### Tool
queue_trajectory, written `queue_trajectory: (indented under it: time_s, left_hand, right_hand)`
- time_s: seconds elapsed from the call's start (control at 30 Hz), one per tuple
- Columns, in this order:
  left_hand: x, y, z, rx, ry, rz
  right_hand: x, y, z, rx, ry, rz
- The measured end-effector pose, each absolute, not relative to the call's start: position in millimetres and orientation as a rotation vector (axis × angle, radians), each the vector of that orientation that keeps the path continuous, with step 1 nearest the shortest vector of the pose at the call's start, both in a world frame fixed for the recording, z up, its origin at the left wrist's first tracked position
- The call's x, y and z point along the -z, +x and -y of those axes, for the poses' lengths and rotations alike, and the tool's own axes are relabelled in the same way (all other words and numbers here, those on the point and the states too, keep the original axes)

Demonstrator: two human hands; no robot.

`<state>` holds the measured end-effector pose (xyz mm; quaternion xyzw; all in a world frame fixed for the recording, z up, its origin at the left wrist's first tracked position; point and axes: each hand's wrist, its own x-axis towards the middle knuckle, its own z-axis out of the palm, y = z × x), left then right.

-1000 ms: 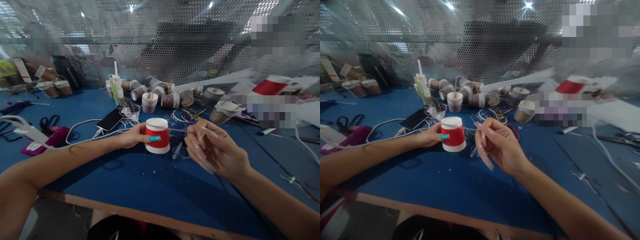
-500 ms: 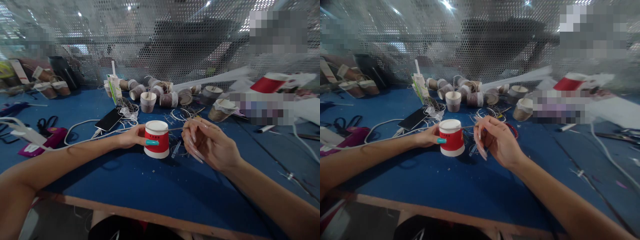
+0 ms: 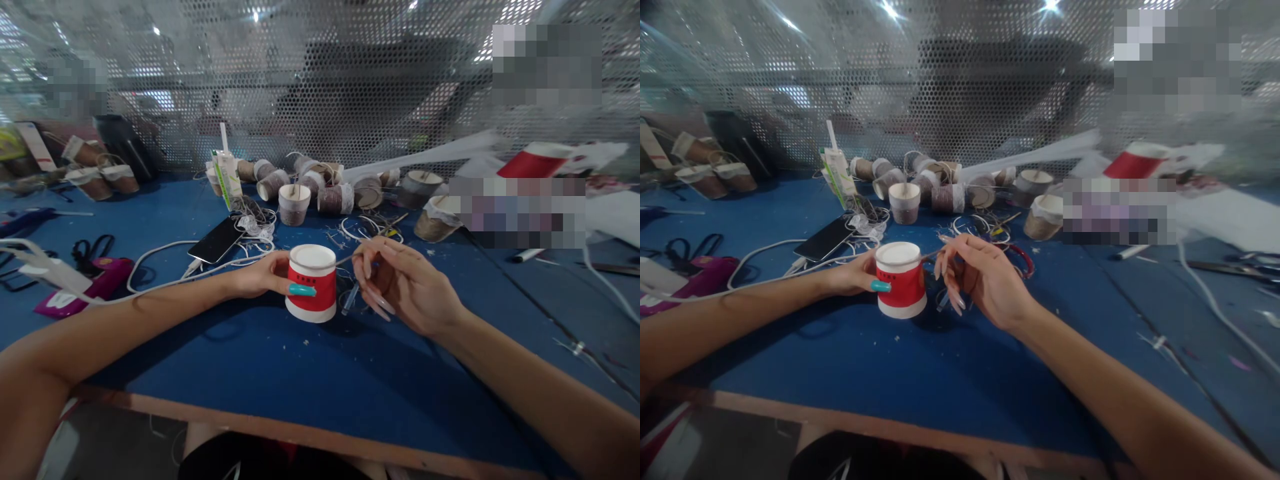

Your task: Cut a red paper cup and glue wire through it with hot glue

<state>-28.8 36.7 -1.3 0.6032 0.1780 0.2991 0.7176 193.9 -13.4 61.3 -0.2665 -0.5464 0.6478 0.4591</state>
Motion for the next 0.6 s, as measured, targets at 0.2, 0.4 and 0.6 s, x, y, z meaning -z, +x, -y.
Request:
queue_trajectory:
  time_s: [0.2, 0.4, 0.6]
  left_hand:
    - [2.8, -29.4, -37.4, -0.663, 1.330, -0.405]
    - [1.5, -29.0, -36.6, -0.645, 1.331, -0.412]
    - [-2.0, -29.2, -34.7, -0.642, 1.321, -0.414]
  right_hand:
    - [-60.7, 192.9, 13.2, -1.615, -0.689, 1.353]
    - [-60.2, 189.8, 13.2, -1.642, -0.749, 1.327]
    - [-52.1, 199.8, 2.4, -1.229, -0.974, 1.303]
